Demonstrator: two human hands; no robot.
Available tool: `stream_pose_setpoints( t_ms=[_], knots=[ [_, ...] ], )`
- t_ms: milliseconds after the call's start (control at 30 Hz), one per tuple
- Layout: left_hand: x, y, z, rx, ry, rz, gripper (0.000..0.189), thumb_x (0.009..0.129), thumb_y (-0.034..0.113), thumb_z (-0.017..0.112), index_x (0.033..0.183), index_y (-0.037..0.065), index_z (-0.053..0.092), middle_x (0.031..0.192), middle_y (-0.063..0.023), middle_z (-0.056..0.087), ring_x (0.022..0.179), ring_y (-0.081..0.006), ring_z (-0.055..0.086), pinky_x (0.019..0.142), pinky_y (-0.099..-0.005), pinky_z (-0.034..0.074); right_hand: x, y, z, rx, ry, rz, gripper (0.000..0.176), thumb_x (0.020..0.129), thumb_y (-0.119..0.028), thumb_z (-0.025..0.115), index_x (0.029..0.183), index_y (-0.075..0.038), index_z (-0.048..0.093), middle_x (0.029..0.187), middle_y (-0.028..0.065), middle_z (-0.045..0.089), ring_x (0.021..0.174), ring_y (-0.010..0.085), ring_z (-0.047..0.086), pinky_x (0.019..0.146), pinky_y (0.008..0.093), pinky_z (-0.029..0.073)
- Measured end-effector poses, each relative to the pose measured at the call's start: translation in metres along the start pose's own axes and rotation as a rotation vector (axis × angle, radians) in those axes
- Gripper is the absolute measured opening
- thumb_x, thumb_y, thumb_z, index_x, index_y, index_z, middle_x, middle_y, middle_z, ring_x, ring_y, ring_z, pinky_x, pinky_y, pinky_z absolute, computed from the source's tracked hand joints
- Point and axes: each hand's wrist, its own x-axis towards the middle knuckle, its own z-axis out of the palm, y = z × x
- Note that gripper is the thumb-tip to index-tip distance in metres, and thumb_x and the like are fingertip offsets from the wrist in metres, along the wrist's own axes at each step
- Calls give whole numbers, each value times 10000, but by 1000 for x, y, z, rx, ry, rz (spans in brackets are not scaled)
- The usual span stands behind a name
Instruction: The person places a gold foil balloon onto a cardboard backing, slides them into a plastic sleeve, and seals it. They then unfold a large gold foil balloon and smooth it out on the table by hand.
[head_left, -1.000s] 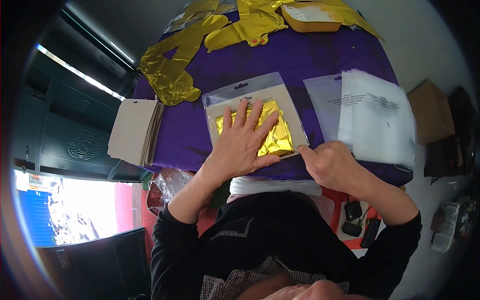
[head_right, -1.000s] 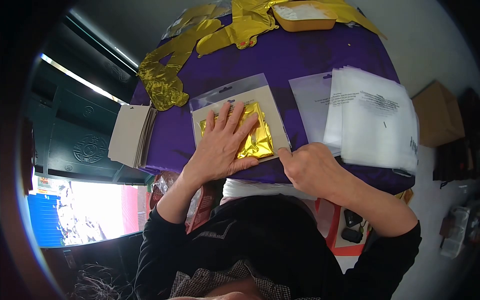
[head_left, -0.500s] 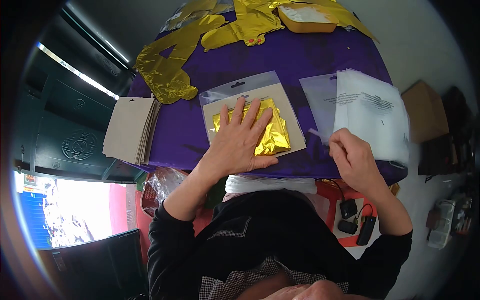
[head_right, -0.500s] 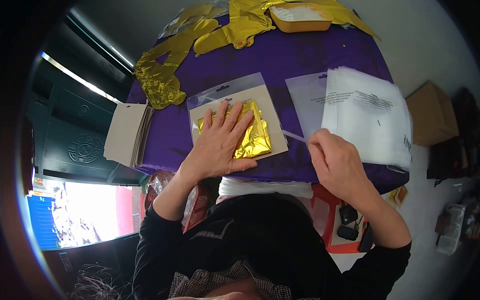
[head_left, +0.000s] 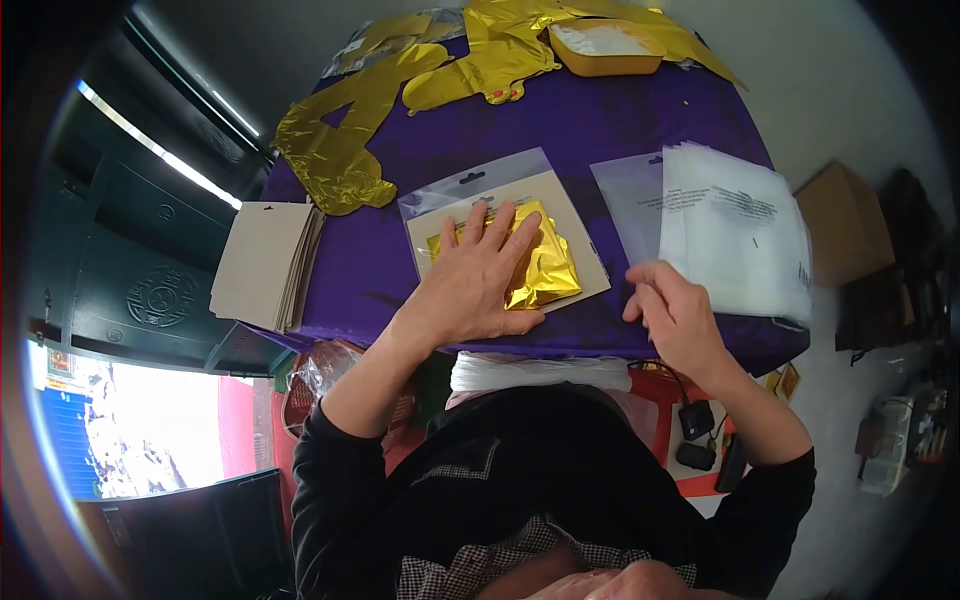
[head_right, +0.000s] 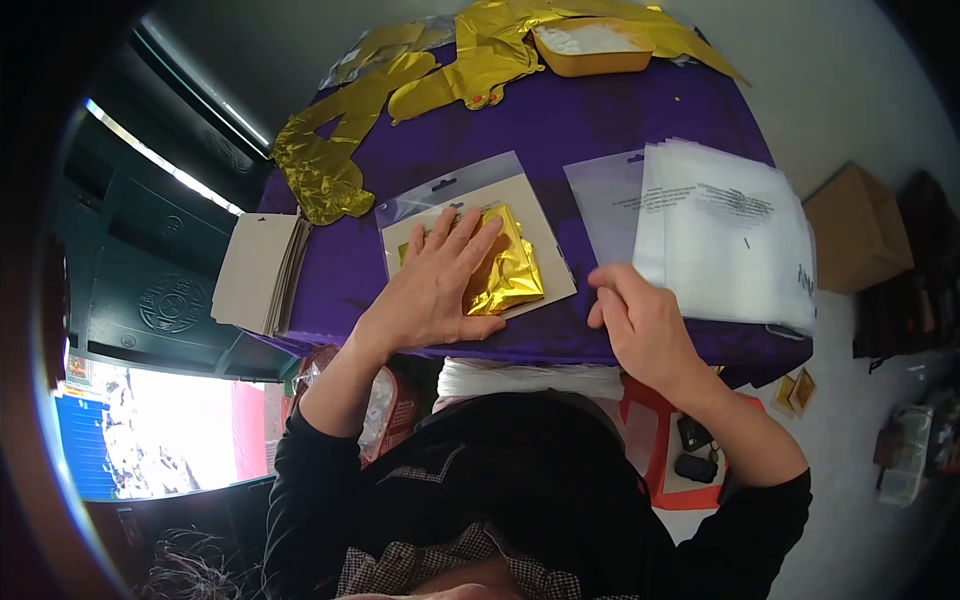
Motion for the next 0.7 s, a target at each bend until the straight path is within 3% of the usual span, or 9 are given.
stream_pose_setpoints(
  t_ms=[33, 67, 133, 333, 700],
  knots=[
    [0, 0, 0, -10, -3, -4, 1052, 685, 469, 773, 1505, 98, 227, 1512, -240, 273, 1381, -493, 253, 1120, -625, 197, 2, -6, -1, 220, -80, 362, 178, 929, -62, 497, 1018, 65, 584, 676, 117, 615, 509, 149, 536, 481, 263, 449],
    [0, 1, -1, -6, -5, 4, 1052, 685, 469, 773, 1505, 98, 227, 1512, -240, 273, 1381, -493, 253, 1120, -625, 197, 6, -8, -2, 222, -72, 364, 178, 929, -62, 497, 1018, 65, 584, 676, 117, 615, 509, 149, 536, 481, 263, 449],
    [0, 1, -1, -29, -10, -3, 1069, 674, 459, 780, 1510, 99, 220, 1519, -239, 263, 1392, -481, 242, 1125, -620, 193, 20, -9, -5, 404, -214, 677, 245, 945, -84, 468, 1086, 93, 563, 649, 127, 629, 438, 107, 526, 382, 232, 429],
    [-4, -1, 0, -49, 9, 6, 1111, 643, 448, 800, 1516, 100, 208, 1529, -235, 250, 1406, -465, 228, 1129, -617, 184, 38, -6, -2, 524, -310, 817, 205, 941, -95, 497, 1022, 72, 584, 608, 135, 620, 404, 127, 542, 333, 244, 421],
    [-14, -2, -6, -122, -4, 36, 1115, 620, 365, 815, 1511, 107, 198, 1509, -262, 256, 1404, -474, 226, 1127, -631, 179, 31, -7, 5, 727, -323, 864, 168, 943, -118, 529, 842, 4, 584, 571, 105, 604, 387, 129, 533, 331, 239, 412]
  ],
)
